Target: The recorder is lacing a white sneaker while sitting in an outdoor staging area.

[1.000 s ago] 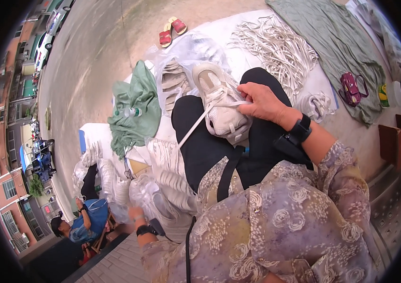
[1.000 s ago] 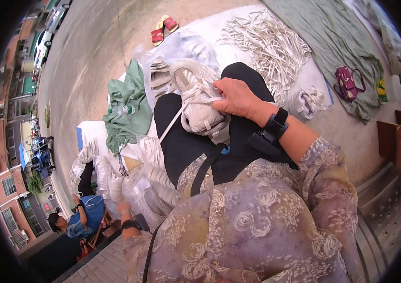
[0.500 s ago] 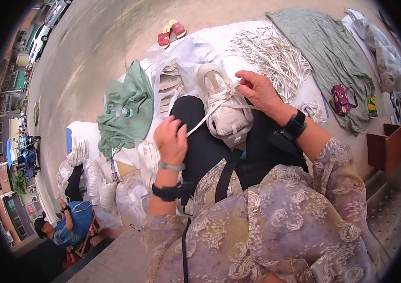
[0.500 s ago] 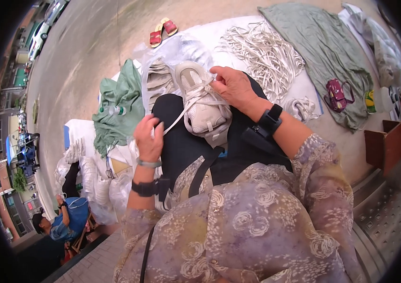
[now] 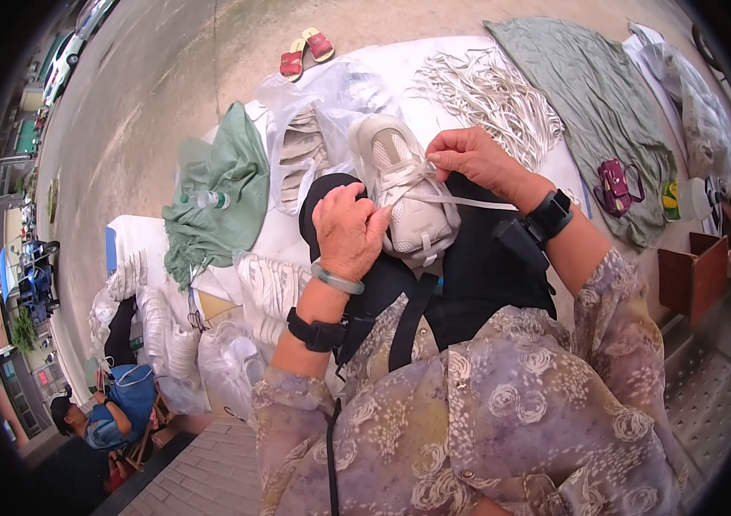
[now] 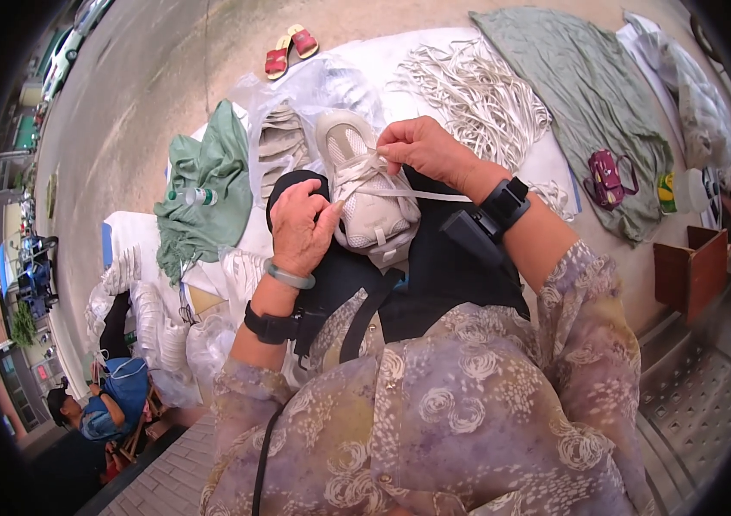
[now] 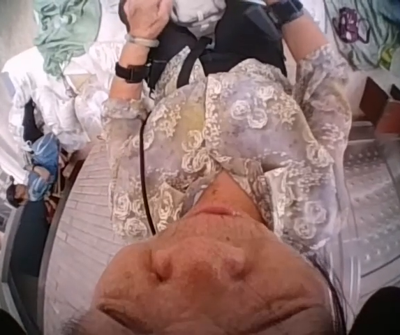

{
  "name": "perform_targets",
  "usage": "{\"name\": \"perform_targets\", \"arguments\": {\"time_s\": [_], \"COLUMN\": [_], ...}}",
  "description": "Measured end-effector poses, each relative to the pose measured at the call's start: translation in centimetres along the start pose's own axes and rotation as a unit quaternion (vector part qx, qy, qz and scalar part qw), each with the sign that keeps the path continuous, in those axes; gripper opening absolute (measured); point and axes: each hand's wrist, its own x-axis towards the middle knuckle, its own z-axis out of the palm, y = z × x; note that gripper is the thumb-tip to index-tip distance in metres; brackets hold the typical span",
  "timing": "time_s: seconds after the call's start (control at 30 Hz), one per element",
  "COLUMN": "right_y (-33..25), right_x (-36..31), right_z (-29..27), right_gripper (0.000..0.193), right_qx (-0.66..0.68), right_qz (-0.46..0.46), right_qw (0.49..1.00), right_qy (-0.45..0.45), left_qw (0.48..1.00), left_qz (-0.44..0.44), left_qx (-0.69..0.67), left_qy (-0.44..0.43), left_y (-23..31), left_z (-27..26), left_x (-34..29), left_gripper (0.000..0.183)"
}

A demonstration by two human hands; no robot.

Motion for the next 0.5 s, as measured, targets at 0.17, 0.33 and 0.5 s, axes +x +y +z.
{"name": "perform_targets", "arguments": {"time_s": [0.17, 0.33, 0.5], "right_y": [0.3, 1.0, 1.9], "right_x": [-0.1, -0.2, -0.9], "right_z": [-0.6, 1.1, 1.7], "right_gripper": [0.015, 0.018, 0.03], "right_qx": [0.05, 0.011, -0.064], "right_qz": [0.027, 0.035, -0.085], "right_qw": [0.996, 0.999, 0.994], "right_qy": [-0.07, -0.02, 0.008], "left_qw": [0.999, 0.996, 0.985], "left_qz": [-0.032, 0.0, -0.007], "left_qx": [-0.033, -0.088, -0.158], "left_qy": [-0.023, -0.012, -0.064], "left_y": [1.1, 2.8, 3.4], "left_z": [-0.6, -1.1, -3.7], "left_x": [0.3, 0.6, -1.1], "left_gripper": [0.015, 0.013, 0.012]}}
